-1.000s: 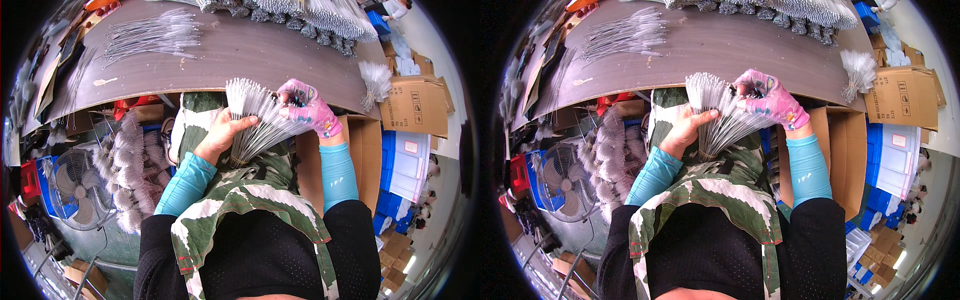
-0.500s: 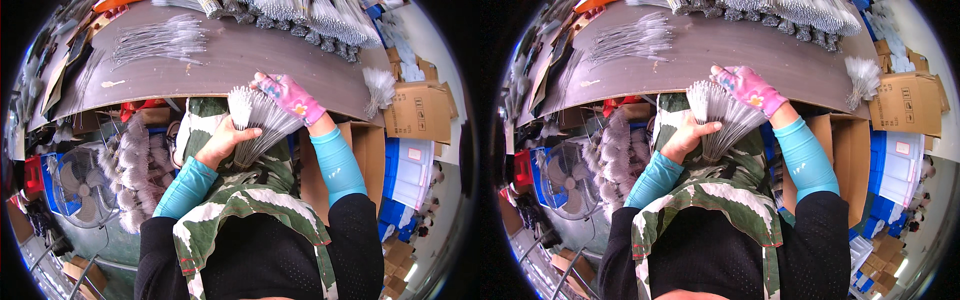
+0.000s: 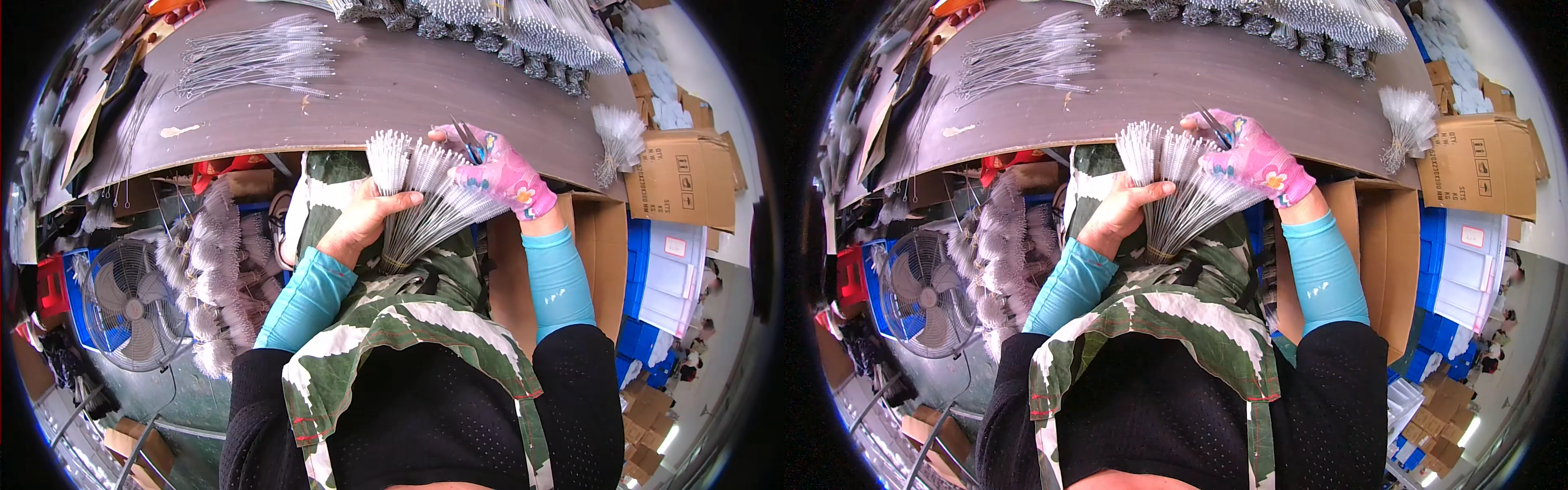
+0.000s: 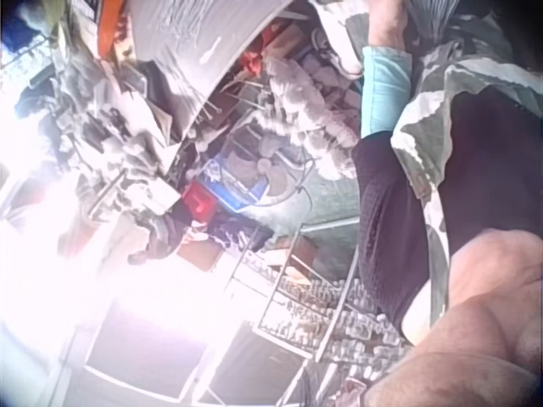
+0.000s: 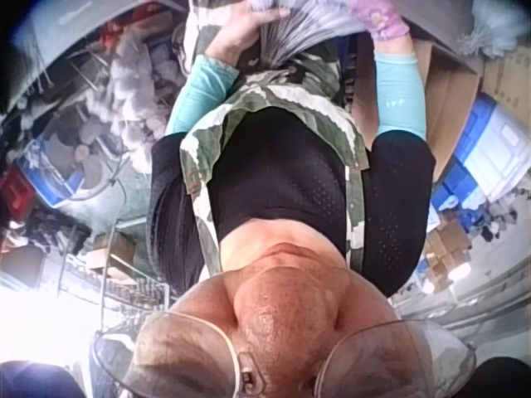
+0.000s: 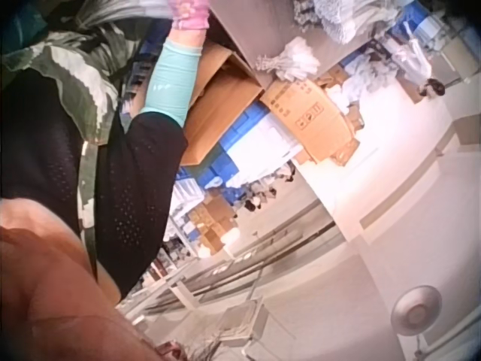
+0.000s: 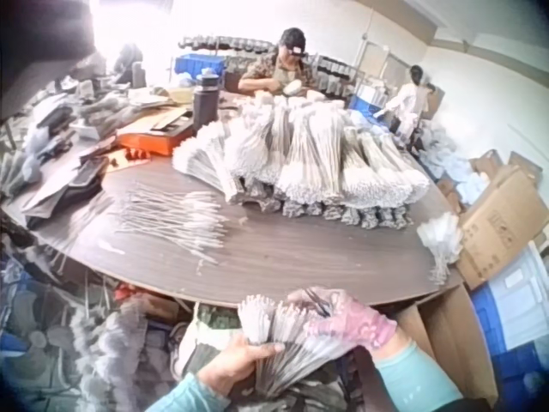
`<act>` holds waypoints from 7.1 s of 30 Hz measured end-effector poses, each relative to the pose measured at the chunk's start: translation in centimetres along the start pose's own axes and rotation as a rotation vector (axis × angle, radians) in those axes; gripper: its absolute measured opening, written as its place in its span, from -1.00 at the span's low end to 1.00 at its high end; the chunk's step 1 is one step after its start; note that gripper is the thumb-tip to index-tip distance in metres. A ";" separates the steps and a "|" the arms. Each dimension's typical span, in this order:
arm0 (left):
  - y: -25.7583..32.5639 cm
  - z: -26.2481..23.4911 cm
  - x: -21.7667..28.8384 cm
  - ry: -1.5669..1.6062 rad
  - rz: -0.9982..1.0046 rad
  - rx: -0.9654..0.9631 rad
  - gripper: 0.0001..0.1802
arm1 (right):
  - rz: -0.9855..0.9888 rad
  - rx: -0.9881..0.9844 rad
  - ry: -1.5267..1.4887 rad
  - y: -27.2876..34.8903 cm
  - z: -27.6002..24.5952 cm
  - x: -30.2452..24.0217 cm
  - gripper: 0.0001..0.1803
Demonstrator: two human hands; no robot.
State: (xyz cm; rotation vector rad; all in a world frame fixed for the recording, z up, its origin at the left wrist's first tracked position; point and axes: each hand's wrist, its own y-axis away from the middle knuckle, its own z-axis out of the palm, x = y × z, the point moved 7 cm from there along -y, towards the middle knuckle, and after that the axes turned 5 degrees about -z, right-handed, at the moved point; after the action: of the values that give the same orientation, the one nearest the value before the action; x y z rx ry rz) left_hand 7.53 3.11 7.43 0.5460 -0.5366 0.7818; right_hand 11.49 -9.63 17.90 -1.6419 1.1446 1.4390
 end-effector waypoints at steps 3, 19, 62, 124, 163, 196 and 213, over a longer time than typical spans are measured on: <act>0.1 0.2 0.2 0.037 0.035 0.038 -0.58 | 0.027 0.040 0.081 0.1 -0.7 0.1 -0.70; -0.3 0.2 0.0 0.013 0.037 -0.029 -0.55 | 0.092 -0.002 0.108 0.7 -0.2 -0.3 -0.77; -1.2 1.3 -0.3 0.067 -0.055 -0.097 -0.61 | 0.047 0.317 0.042 -2.1 -4.3 -0.9 -0.73; -0.7 -1.5 -0.4 -0.079 -0.040 -0.091 -0.67 | -0.054 0.023 0.281 -2.6 1.2 -2.1 -0.79; -0.4 -1.3 -0.9 -0.044 -0.019 -0.051 -0.70 | 0.007 -0.143 0.373 -3.4 1.7 -1.3 -0.81; -0.6 -2.5 -0.4 -0.069 -0.019 0.032 -0.70 | 0.092 -0.036 0.065 -2.3 0.5 -1.0 -0.73; 0.4 -0.3 -7.3 -0.656 -0.389 -0.544 -0.25 | -0.350 -0.221 0.614 6.6 4.5 -8.8 -0.85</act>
State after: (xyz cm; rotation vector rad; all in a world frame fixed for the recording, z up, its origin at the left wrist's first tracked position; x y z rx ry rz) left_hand 3.00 -0.16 2.70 0.3685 -1.1641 0.0478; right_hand 3.56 -6.56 26.23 -2.4035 0.9509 0.8796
